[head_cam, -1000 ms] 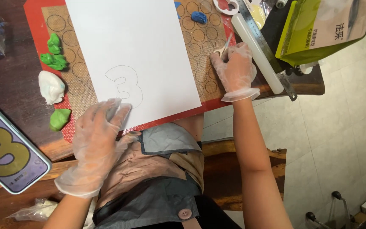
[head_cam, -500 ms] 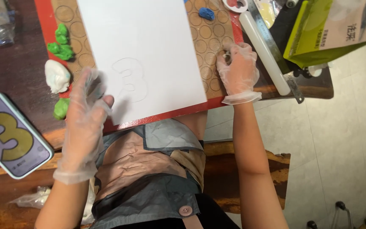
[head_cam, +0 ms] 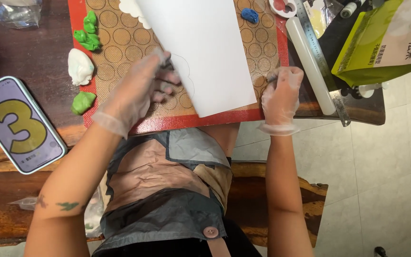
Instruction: Drawing a number 3 template on paper using a smartphone for reference and cutting it out with scissors.
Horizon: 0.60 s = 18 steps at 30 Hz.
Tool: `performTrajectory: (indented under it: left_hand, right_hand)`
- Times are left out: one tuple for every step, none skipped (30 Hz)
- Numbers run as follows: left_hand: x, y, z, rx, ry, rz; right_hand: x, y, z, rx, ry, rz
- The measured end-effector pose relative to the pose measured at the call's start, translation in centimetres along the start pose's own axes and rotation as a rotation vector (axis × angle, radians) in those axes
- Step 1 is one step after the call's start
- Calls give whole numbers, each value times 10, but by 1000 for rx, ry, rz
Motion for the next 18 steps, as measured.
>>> performTrajectory:
  left_hand:
    - [0,-1,7,-4,10,36]
    - [0,-3,15,-7,22,74]
    - [3,-7,14,-6,24,75]
    - [5,-11,12,27,26,81]
    - [7,-16,10,60,29,87]
    - [5,-5,18,58,28,88]
    - [1,6,26,21,-26,117]
    - [-3,16,34,-15,-79,147]
    - [2,14,20,-15,-79,148]
    - [6,8,6,72,-95,266]
    - [11,3,-9,160,-111,382]
    - [15,-1,-29,159,-106,385]
    - [21,-10,-50,318,-92,389]
    - [25,-18,-72,478,-79,392]
    - [29,-4,-75,477,-73,395]
    - [30,8,-80,596,-147,312]
    - [31,20,-85,712,-221,226]
    - [41,27,-83,708,-215,225]
  right_hand:
    - [-4,0,-4,57,-2,136]
    - [-8,0,-8,117,-6,272]
    - [-3,-11,-12,118,-8,272]
    - [0,-21,-17,41,-82,361]
    - [3,-31,-23,-37,-157,450]
    - [-5,-23,-31,-36,-155,450]
    - [-16,-17,-39,-32,-246,473]
    - [-27,-10,-47,-29,-339,495]
    - [-30,-9,-50,-29,-339,496]
    - [-35,-14,-58,83,-472,643]
    - [-38,-18,-65,197,-604,788]
    - [-44,-10,-70,202,-607,786]
    - [-48,-4,-75,242,-656,1023]
    - [-52,2,-81,280,-700,1263]
    - [-47,-4,-85,284,-705,1262]
    - [-42,-9,-88,207,-658,1393]
    - [-37,-13,-91,125,-608,1522]
    - [-34,0,-95,130,-613,1516]
Point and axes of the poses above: each hand's wrist, its own z-axis towards the middle knuckle, its own x-axis out of the palm, y = z × x, the point moved 3 cm from there along z, towards the middle knuckle, and after that the axes turned 8 degrees about y, right-handed, at the moved point
